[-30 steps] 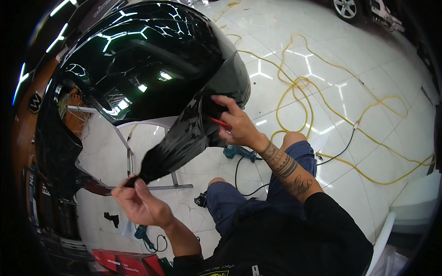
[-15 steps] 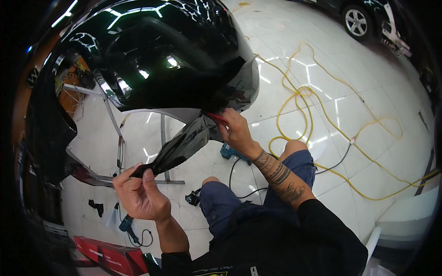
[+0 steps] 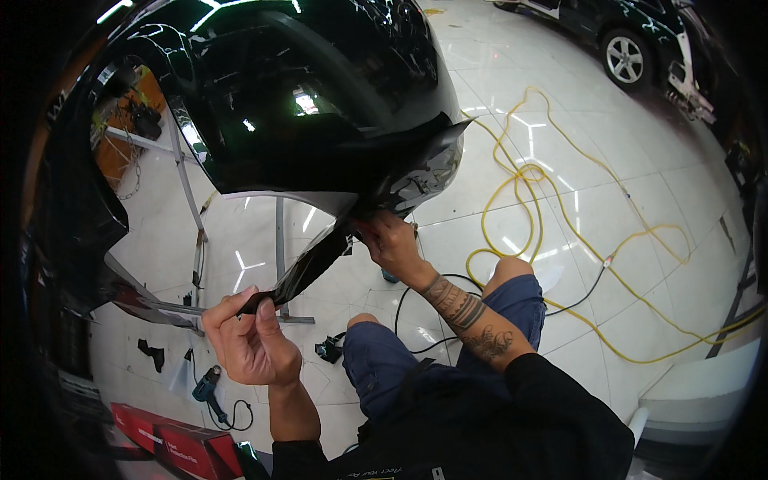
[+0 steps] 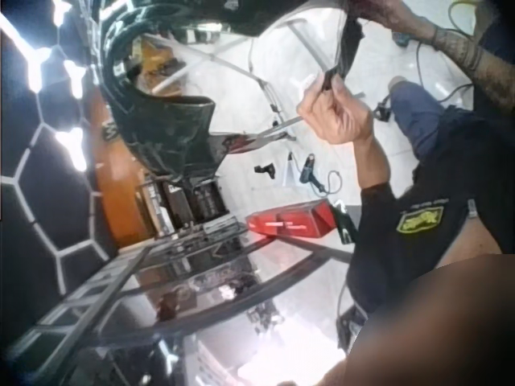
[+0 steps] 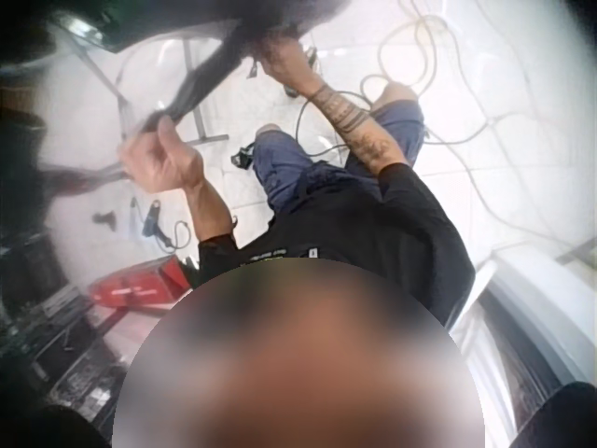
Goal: The person applies a dark protective film to a curved car fender mounted on a stand. They use a red squeegee to smooth the film, a heat gun to warm and stretch it, and a knife to trim excess edges. The person repeatedly adjusts the film and trims around the contours of the fender.
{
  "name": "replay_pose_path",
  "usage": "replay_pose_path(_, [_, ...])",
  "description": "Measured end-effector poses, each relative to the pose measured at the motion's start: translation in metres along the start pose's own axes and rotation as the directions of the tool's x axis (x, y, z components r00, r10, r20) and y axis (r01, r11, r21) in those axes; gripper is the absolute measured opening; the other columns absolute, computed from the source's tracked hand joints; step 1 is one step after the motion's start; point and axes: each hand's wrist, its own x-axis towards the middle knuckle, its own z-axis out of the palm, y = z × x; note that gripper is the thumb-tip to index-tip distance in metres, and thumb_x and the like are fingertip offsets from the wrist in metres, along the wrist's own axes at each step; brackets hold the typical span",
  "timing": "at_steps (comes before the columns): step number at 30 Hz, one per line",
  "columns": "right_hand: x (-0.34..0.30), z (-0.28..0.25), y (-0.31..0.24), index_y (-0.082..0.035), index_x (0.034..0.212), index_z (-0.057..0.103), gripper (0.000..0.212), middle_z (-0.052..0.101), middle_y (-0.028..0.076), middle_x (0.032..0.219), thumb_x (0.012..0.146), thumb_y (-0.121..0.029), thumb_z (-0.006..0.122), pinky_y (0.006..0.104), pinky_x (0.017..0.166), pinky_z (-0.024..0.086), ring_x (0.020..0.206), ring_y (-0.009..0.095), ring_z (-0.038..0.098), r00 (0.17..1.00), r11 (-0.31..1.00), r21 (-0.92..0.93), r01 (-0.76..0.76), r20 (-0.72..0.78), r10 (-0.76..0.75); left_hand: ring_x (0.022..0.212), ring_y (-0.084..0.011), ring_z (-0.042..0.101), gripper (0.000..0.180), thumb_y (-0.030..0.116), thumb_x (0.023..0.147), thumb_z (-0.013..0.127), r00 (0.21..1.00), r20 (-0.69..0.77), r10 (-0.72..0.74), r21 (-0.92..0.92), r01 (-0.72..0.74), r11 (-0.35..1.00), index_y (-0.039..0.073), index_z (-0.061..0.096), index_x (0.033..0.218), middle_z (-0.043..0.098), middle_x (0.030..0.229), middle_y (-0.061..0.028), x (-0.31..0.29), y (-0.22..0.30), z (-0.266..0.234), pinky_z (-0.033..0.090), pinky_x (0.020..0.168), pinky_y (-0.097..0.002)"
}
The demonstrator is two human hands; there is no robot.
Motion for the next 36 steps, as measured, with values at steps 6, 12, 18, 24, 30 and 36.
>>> replay_pose_path(6, [-0.014, 0.003, 0.011, -0.002, 0.094, 0.067, 0.017, 0.062, 0.014, 0.079, 0.078, -0.006, 0.070, 0.0384, 0.056, 0.049, 0.067, 0.032, 0.061, 0.992, 0.994, -0.068, -0.082, 0.093, 0.088, 0.076, -0.0177, 0.058, 0.014, -0.001, 0.088, 0.062, 0.997, -0.054, -0.054, 0.007, 0.055, 0.998, -0.005, 0.055, 0.077, 0.058, 0.094, -0.0175, 0.010, -0.016, 0.006, 0.047, 0.064, -0.0234])
replay_pose_path(12, [-0.072, -0.032, 0.018, -0.004, 0.092, 0.069, 0.014, 0.063, 0.013, 0.078, 0.080, -0.011, 0.071, 0.0373, 0.058, 0.049, 0.067, 0.031, 0.061, 0.926, 0.995, -0.034, -0.094, 0.363, 0.100, 0.073, -0.0122, 0.056, 0.015, 0.003, 0.088, 0.065, 0.987, -0.158, 0.037, 0.007, -0.037, 0.999, -0.002, 0.058, 0.076, 0.060, 0.094, -0.0141, 0.039, -0.010, 0.007, 0.043, 0.058, -0.0195])
replay_pose_path(18, [-0.027, -0.114, -0.037, 0.001, 0.092, 0.067, 0.012, 0.063, 0.009, 0.076, 0.086, -0.010, 0.066, 0.0297, 0.056, 0.046, 0.062, 0.018, 0.059, 0.955, 0.919, 0.277, -0.281, 0.171, 0.240, 0.072, -0.0115, 0.055, 0.011, 0.003, 0.087, 0.065, 0.992, -0.122, 0.013, -0.011, -0.015, 1.000, -0.003, 0.062, 0.078, 0.061, 0.091, -0.0133, 0.040, -0.001, 0.004, 0.040, 0.058, -0.0189])
replay_pose_path(24, [0.034, -0.097, -0.036, 0.001, 0.084, 0.060, 0.011, 0.057, 0.011, 0.071, 0.089, -0.009, 0.063, 0.0307, 0.054, 0.043, 0.059, 0.023, 0.057, 0.946, 0.939, 0.272, -0.212, -0.185, 0.268, 0.075, -0.0153, 0.056, 0.011, -0.001, 0.086, 0.064, 0.998, -0.056, 0.002, -0.035, -0.004, 0.999, -0.004, 0.059, 0.077, 0.061, 0.092, -0.0151, 0.033, 0.006, 0.000, 0.043, 0.062, -0.0214])
replay_pose_path(30, [0.043, -0.057, -0.040, 0.000, 0.088, 0.062, 0.006, 0.056, 0.011, 0.071, 0.087, -0.006, 0.063, 0.0315, 0.053, 0.043, 0.057, 0.024, 0.056, 0.986, 0.984, 0.170, -0.057, -0.144, 0.082, 0.075, -0.0174, 0.056, 0.009, -0.003, 0.084, 0.065, 0.999, -0.041, -0.007, -0.073, 0.004, 0.997, -0.005, 0.059, 0.077, 0.062, 0.092, -0.0170, 0.020, -0.006, 0.002, 0.046, 0.062, -0.0239])
replay_pose_path(36, [0.050, -0.042, -0.044, -0.001, 0.091, 0.062, 0.011, 0.059, 0.014, 0.075, 0.080, 0.000, 0.064, 0.0352, 0.055, 0.046, 0.064, 0.033, 0.059, 0.993, 0.995, 0.068, 0.070, -0.101, -0.063, 0.074, -0.0097, 0.057, 0.009, -0.002, 0.089, 0.062, 0.997, -0.031, 0.066, -0.076, -0.069, 0.995, -0.005, 0.061, 0.081, 0.061, 0.097, -0.0138, 0.025, -0.011, 0.007, 0.046, 0.061, -0.0180])
